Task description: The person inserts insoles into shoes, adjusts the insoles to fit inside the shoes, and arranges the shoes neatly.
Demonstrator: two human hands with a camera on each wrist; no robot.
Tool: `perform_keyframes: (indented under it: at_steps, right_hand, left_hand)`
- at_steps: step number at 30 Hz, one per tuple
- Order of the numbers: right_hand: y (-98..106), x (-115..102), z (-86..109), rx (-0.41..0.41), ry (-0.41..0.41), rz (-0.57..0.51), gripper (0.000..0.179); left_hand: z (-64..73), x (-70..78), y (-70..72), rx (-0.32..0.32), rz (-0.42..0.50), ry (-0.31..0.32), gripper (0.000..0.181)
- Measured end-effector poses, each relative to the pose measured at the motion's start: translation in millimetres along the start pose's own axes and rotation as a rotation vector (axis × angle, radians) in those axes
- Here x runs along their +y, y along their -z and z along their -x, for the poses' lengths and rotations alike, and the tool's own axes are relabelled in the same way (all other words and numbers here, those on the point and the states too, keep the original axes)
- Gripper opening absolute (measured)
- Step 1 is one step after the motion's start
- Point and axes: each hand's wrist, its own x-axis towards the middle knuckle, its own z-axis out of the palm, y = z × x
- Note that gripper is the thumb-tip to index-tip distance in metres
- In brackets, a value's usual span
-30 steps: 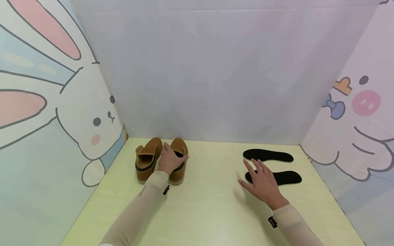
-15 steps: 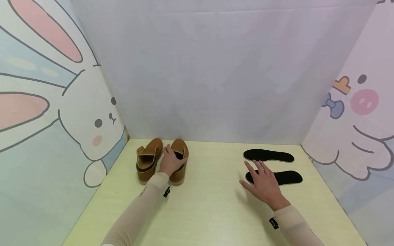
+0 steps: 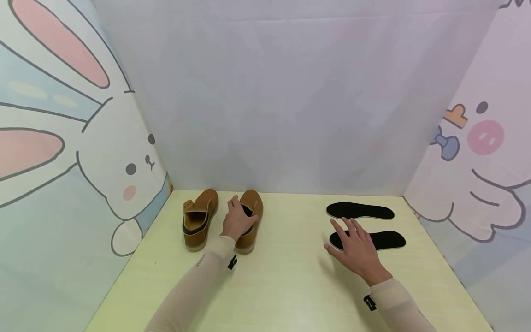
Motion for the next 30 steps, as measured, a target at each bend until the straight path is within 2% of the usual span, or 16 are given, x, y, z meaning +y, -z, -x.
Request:
perform_keyframes:
  at_steps: [7,12,16,23,27,30]
  right_hand:
    - [-2.2,1.1,0.4,-0.001,-0.002,-0.005,0.079]
    - [-2.4,2.1,1.1,-0.001,-0.004,-0.001,0.078]
    - [-1.7,2.3,2.9,-0.003,-0.001,-0.003,0.076]
    - [-4.0,1.6,5.4,-0.009,-0.015,-0.005,0.075]
    - [-6.9,-0.1,5.1,-0.015,-0.015,-0.010,0.076]
    - [-9.5,-2.7,4.0,-0.003,-0.010,-0.005,0.075]
  left_hand:
    - [3.5,28.3,-21.5,-0.022,0.006,-0.042,0.099]
    - [6.5,41.0,-42.0,-0.039,-0.023,-0.085,0.097]
    - [10.5,51.4,-54.8,-0.037,-0.036,-0.095,0.096]
    - [17.8,70.1,-66.4,-0.041,-0.004,-0.096,0.099]
    - [20.5,71.3,-69.8,-0.030,0.006,-0.101,0.099]
    - [20.5,69.3,-70.2,-0.044,0.013,-0.113,0.102]
